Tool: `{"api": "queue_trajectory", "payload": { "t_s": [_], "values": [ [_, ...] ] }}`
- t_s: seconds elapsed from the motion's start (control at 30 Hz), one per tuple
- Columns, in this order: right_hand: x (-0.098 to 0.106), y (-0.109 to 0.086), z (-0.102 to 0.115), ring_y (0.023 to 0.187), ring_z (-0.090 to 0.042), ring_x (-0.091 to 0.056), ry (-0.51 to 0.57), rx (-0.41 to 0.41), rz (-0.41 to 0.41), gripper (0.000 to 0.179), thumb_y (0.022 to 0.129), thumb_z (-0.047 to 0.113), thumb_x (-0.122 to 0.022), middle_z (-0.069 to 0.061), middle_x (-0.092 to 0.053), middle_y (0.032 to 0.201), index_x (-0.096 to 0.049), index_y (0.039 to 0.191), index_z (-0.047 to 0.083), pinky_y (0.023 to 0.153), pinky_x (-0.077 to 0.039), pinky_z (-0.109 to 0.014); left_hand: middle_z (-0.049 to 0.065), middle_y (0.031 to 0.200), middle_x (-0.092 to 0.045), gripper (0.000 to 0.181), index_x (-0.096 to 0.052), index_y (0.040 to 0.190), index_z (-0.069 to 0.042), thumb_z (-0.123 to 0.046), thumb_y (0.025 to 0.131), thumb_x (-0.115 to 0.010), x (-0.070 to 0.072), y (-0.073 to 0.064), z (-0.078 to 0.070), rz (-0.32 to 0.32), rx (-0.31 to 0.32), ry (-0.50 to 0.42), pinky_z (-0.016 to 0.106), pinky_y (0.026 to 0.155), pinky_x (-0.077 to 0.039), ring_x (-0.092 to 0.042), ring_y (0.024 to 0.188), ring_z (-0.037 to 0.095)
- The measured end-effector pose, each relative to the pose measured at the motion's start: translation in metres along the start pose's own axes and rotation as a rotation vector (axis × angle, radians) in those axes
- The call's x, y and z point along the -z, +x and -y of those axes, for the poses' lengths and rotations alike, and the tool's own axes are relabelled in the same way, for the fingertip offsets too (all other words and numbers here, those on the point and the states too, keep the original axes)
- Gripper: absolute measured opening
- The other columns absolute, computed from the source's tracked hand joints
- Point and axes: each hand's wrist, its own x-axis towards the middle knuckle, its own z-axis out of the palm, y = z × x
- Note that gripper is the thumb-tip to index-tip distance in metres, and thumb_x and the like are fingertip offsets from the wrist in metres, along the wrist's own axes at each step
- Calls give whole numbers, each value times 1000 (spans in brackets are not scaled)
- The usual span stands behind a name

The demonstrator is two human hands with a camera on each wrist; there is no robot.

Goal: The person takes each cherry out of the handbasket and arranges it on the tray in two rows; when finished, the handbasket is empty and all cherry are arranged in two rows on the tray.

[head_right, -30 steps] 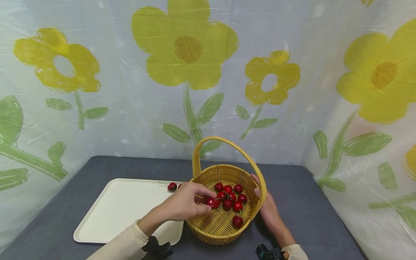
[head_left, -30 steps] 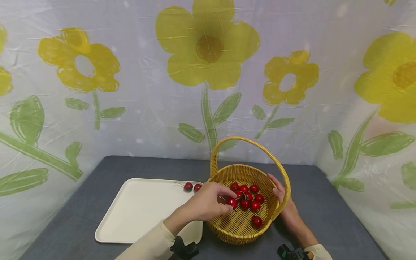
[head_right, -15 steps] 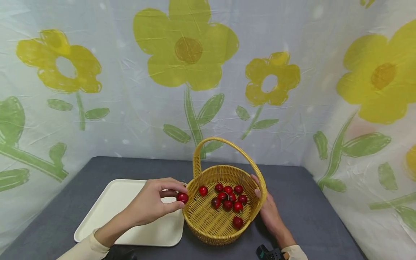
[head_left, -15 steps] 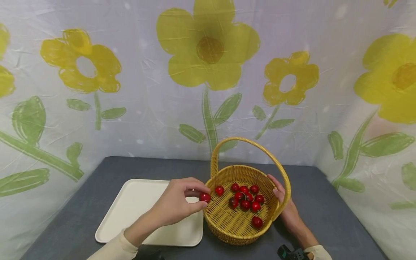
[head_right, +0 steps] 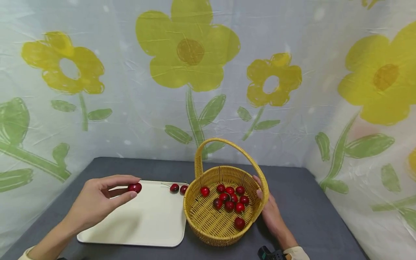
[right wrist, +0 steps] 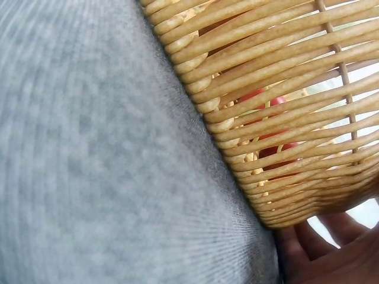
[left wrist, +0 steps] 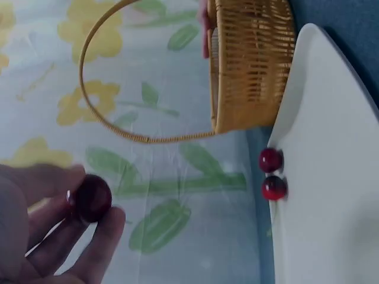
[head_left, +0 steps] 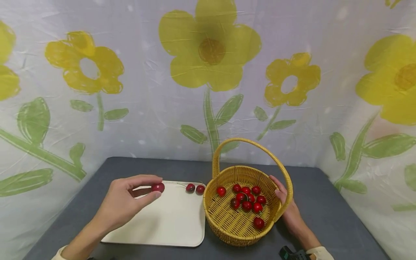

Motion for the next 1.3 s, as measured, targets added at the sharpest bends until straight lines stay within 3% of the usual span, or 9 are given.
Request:
{"api": "queue_trajectory", "payload": {
  "t_s": [0.23,0.43,0.6,0.83,1.07,1.3],
  "values": [
    [1,0,1,142,2,-53,0,3,6,53,122,33,-31,-17,-37,174,-28,175,25,106,-50,-16,8,120,-82,28,-80,124,-6,-1,97,-82,25,-12,1,37,37,-42,35,91,-65,-83,104,20],
    [2,1,1,144,4,-51,-4,13,-3,53,122,34,-30,-16,-34,176,-28,175,24,107,-48,-13,2,112,-84,25,-84,115,-16,-8,93,-88,25,-5,9,-3,26,60,29,87,-66,-83,98,16],
    [1,1,1,143,3,-52,-3,3,0,54,122,34,-30,-16,-35,176,-27,175,22,106,-48,-13,2,109,-83,26,-85,110,-17,-3,89,-90,14,6,23,15,6,124,28,86,-66,-83,96,15],
    [0,1,1,144,5,-49,-14,-20,-5,55,122,37,-31,-14,-32,178,-27,175,23,107,-46,-12,0,104,-81,22,-84,104,-12,-1,87,-90,-9,25,47,147,56,230,25,84,-66,-81,94,13],
    [0,0,1,143,4,-49,-22,-31,-8,53,122,38,-31,-13,-33,177,-28,174,27,106,-48,-14,-1,95,-81,21,-85,98,-8,0,81,-93,-30,49,77,254,-11,412,24,75,-64,-80,85,12],
    [0,1,0,143,4,-50,-15,-30,-8,54,122,38,-32,-13,-33,177,-29,174,27,105,-50,-16,-3,88,-83,20,-86,95,-9,3,79,-91,-45,68,95,323,-9,490,25,73,-58,-79,82,11]
  ]
}}
